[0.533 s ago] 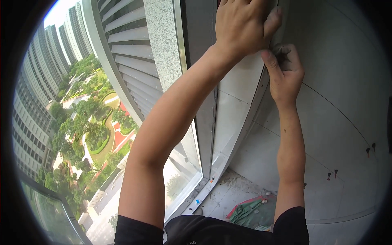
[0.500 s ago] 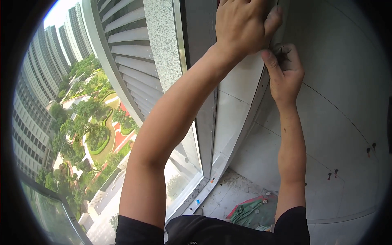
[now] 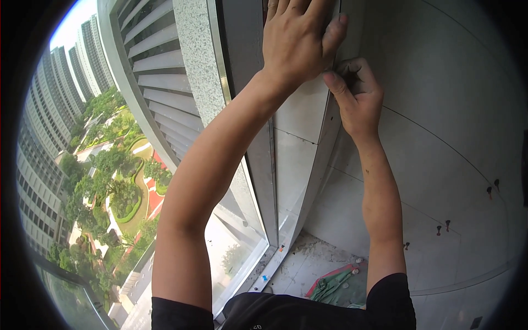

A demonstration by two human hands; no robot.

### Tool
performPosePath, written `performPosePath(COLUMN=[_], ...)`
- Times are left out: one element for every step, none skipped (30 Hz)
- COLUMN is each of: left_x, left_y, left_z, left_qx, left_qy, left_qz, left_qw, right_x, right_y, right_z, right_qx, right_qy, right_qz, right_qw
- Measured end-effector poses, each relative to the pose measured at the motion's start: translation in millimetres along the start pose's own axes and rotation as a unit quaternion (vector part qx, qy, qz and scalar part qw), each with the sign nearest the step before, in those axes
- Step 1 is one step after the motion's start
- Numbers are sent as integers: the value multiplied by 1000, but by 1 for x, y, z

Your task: Applying mortar to a tile and fixing it to a wall surface.

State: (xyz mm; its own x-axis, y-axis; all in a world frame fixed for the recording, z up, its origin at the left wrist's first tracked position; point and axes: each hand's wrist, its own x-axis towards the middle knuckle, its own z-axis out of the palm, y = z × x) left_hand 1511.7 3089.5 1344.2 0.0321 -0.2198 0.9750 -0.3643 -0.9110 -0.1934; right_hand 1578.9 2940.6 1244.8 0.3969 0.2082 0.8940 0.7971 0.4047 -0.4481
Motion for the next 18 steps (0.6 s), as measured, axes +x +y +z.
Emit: performPosePath(left_x=[3,3,-2,-4,-6,-2,0,1,4,6,8,9,10,10,10,8,7,7], left_y=[-2,-6,-12,-17,-19,-15,-12,-7,-6,-6,-5,-4,-2,0,-1,-2,-2,-1], left_z=[-1,1,9,12,9,6,5,5,4,2,1,0,-1,-3,-5,-9,-11,-13], left_qx=[-5,-3,42,91,95,79,65,60,58,56,53,53,52,52,49,50,51,53], left_qy=[-19,-9,27,61,68,66,63,70,76,78,78,82,70,58,62,46,28,32], left_qz=[-10,4,34,62,71,60,49,45,50,49,47,49,41,32,34,29,24,23], left_qw=[1000,1000,998,992,991,993,995,995,994,994,994,994,995,996,996,997,998,998], right_x=[0,1,2,1,-2,-3,-4,-2,-2,-2,-1,0,0,-2,-1,0,0,2], right_y=[4,7,6,5,6,2,2,2,0,-2,-4,-7,-6,-4,-4,-3,-3,-5], right_z=[2,3,1,0,2,0,-1,-1,-1,0,1,4,3,2,1,1,1,2], right_qx=[7,13,6,-10,-21,-27,-13,1,-3,-22,-40,-42,-44,-32,-22,-27,-13,4], right_qy=[2,4,8,-3,-16,-14,-17,-20,-20,-13,-6,-1,-2,-6,-9,-9,-11,-16], right_qz=[-9,-20,-37,-24,-8,-22,-12,-1,-8,-23,-37,-32,-35,-21,-9,-11,13,35], right_qw=[1000,1000,999,1000,1000,999,1000,1000,1000,999,998,999,998,999,1000,1000,1000,999])
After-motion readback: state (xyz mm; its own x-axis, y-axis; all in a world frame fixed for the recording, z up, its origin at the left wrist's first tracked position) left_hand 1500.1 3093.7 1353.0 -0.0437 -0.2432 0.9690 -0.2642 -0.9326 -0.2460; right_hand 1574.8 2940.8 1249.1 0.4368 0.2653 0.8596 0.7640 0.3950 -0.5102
